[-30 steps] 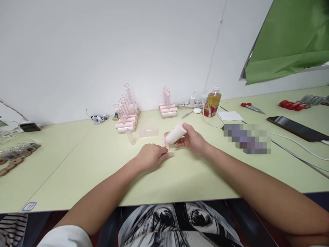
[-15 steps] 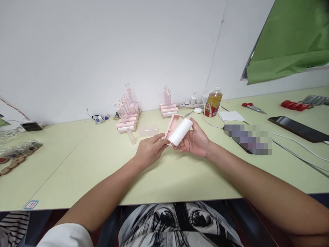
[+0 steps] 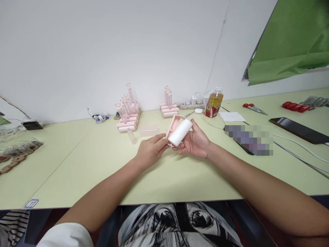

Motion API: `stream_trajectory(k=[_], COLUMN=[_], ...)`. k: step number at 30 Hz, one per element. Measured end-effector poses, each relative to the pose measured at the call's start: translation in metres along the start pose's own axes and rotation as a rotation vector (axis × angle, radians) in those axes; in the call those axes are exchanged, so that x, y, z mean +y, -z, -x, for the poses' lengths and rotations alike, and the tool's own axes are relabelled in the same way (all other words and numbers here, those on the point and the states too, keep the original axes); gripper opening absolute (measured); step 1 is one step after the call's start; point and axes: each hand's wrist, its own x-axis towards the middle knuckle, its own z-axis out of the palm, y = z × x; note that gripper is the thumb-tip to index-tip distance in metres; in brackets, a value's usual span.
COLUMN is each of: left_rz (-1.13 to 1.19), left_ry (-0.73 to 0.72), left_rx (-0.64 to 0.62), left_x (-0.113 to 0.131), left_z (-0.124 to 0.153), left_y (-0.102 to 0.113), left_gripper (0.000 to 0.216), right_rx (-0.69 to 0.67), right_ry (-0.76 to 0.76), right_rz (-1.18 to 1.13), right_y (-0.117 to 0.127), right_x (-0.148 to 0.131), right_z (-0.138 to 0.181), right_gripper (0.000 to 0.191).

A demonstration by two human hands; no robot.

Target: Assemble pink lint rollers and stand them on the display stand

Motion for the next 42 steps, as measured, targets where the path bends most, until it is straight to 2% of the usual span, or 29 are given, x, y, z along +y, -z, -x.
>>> stream_trajectory(k=[3,6,11,15,18,21,25,28,31,35,37,39,42], left_rz=[0.034,0.042,0.044,0.058,0.135,0.263,0.364,0.378,0.389,0.365,0.339,0.306,0.234], left_ry=[0.060,0.106,0.067,0.039,-0.045,-0.033,0.038,-0.087,-0.211,-0.191,-0.164,-0.121,-0.013], left_rx=[-0.016,-0.055,-0.187,-0.233,-0.240,-0.136,0.071,0.006,-0.104,-0.088,-0.052,-0.028,0.000], left_x=[-0.001,0.000,0.009,0.011,0.007,0.003,-0.003,-0.006,-0.007,-0.005,-0.003,-0.003,-0.006], left_z=[0.001,0.002,-0.001,-0.004,-0.004,-0.005,-0.007,-0.008,-0.009,-0.009,-0.010,-0.010,-0.011], left_y=[-0.001,-0.002,-0.004,-0.002,0.002,0.007,0.012,0.015,0.015,0.011,0.007,0.005,0.003], left_gripper=[0.023,0.027,0.028,0.029,0.031,0.031,0.043,0.054,0.047,0.033,0.031,0.030,0.029], right_rx=[-0.026,-0.106,-0.208,-0.131,-0.063,-0.064,-0.164,-0.270,-0.320,-0.279,-0.227,-0.163,0.016], right_ry=[-0.001,0.010,0.069,0.101,0.116,0.105,-0.024,-0.146,-0.248,-0.325,-0.294,-0.201,0.082], right_rz=[-0.009,-0.040,-0.116,-0.154,-0.164,-0.147,-0.089,-0.027,0.060,0.132,0.152,0.208,0.414], right_y=[-0.001,-0.004,-0.012,-0.014,-0.013,-0.011,-0.008,-0.009,-0.010,-0.012,-0.013,-0.014,-0.018], right_x=[-0.001,0.000,0.008,0.013,0.012,0.011,0.015,0.021,0.025,0.026,0.027,0.030,0.036], right_z=[0.002,0.005,0.007,0.004,0.001,0.000,0.001,0.001,0.001,0.000,-0.001,-0.002,-0.001], right_gripper=[0.092,0.089,0.078,0.060,0.054,0.054,0.054,0.053,0.061,0.076,0.078,0.078,0.065])
